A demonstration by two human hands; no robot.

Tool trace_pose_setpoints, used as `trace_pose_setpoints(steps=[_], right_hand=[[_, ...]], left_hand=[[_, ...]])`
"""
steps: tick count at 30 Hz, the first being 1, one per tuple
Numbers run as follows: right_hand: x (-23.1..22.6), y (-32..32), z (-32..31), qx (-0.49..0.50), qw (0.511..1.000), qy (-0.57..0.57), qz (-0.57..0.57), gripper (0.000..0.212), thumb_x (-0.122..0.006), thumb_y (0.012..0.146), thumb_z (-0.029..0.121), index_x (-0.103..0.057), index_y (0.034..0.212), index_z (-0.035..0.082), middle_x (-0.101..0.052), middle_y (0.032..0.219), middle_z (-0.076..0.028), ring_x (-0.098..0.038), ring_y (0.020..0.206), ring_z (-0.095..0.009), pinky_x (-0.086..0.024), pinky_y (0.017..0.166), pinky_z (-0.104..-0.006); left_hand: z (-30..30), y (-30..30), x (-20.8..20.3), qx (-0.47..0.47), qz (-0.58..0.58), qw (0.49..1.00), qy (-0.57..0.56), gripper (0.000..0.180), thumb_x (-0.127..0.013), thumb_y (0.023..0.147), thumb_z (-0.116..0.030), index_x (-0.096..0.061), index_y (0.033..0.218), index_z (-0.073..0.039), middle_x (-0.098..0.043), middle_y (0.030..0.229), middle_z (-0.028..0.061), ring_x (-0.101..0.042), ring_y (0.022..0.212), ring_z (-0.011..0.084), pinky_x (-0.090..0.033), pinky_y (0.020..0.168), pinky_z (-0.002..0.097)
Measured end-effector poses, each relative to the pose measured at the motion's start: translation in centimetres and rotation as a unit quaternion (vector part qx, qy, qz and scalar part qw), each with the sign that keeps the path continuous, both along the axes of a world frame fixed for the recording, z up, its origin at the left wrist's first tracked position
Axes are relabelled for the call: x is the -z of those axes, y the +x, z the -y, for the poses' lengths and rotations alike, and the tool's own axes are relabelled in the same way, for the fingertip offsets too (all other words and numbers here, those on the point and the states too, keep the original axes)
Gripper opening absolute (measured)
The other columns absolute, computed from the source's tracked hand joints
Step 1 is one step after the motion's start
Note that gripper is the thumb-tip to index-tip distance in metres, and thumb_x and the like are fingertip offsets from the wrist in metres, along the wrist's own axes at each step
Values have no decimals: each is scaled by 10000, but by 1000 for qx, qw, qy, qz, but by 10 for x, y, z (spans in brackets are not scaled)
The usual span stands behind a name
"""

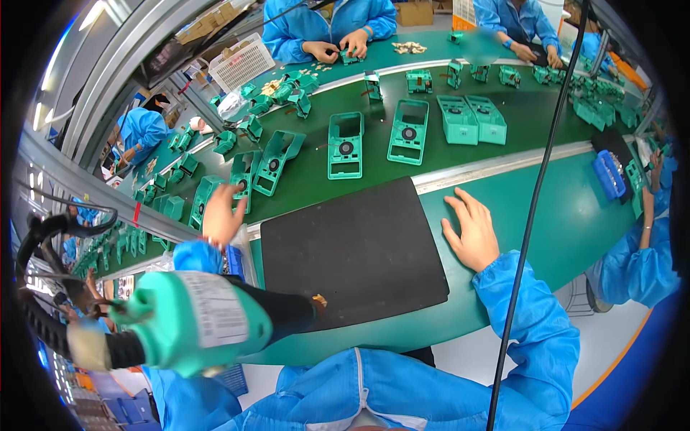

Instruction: The worker is assembling digital multimeter housings by inserting internal components and using an electric screwdriver to secure them.

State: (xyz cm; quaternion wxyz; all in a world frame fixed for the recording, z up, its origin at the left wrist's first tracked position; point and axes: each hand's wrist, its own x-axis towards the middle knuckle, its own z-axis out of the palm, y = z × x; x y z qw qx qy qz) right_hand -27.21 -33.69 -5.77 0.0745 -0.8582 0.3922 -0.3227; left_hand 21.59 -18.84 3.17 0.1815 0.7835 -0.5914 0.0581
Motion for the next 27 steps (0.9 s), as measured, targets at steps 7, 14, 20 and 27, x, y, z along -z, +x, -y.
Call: trace_pose_setpoints(steps=[7,14,20,27], right_hand=[[0,6,4,5,999,40,13,412,-695,871,209,-617,1236,34,-553,1356,-178,-542,1246,-357,-393,1073,-493],[-3,8,4,15,998,59,10,421,-693,872,210,-608,1248,41,-547,1358,-168,-538,1248,-349,-375,1085,-492],[-8,14,4,12,998,56,8,419,-697,863,210,-617,1238,40,-547,1357,-172,-533,1249,-352,-378,1078,-493],[-3,15,-2,24,998,53,5,419,-705,854,227,-624,1221,43,-548,1349,-177,-533,1242,-357,-394,1065,-494]], left_hand=[[77,105,67,-103,-41,992,68,345,-682,915,-345,-739,1116,-70,-713,1103,182,-691,964,352,-528,870,449],[114,113,68,-79,33,995,50,268,-681,898,-274,-754,1032,-53,-743,996,160,-711,916,331,-548,824,416],[157,126,71,-37,-107,993,-33,308,-713,900,-267,-751,1045,3,-759,954,156,-721,880,271,-545,806,373],[195,65,60,-173,-12,973,150,472,-739,859,-454,-718,1132,-69,-711,1169,139,-670,1082,353,-523,913,438]])
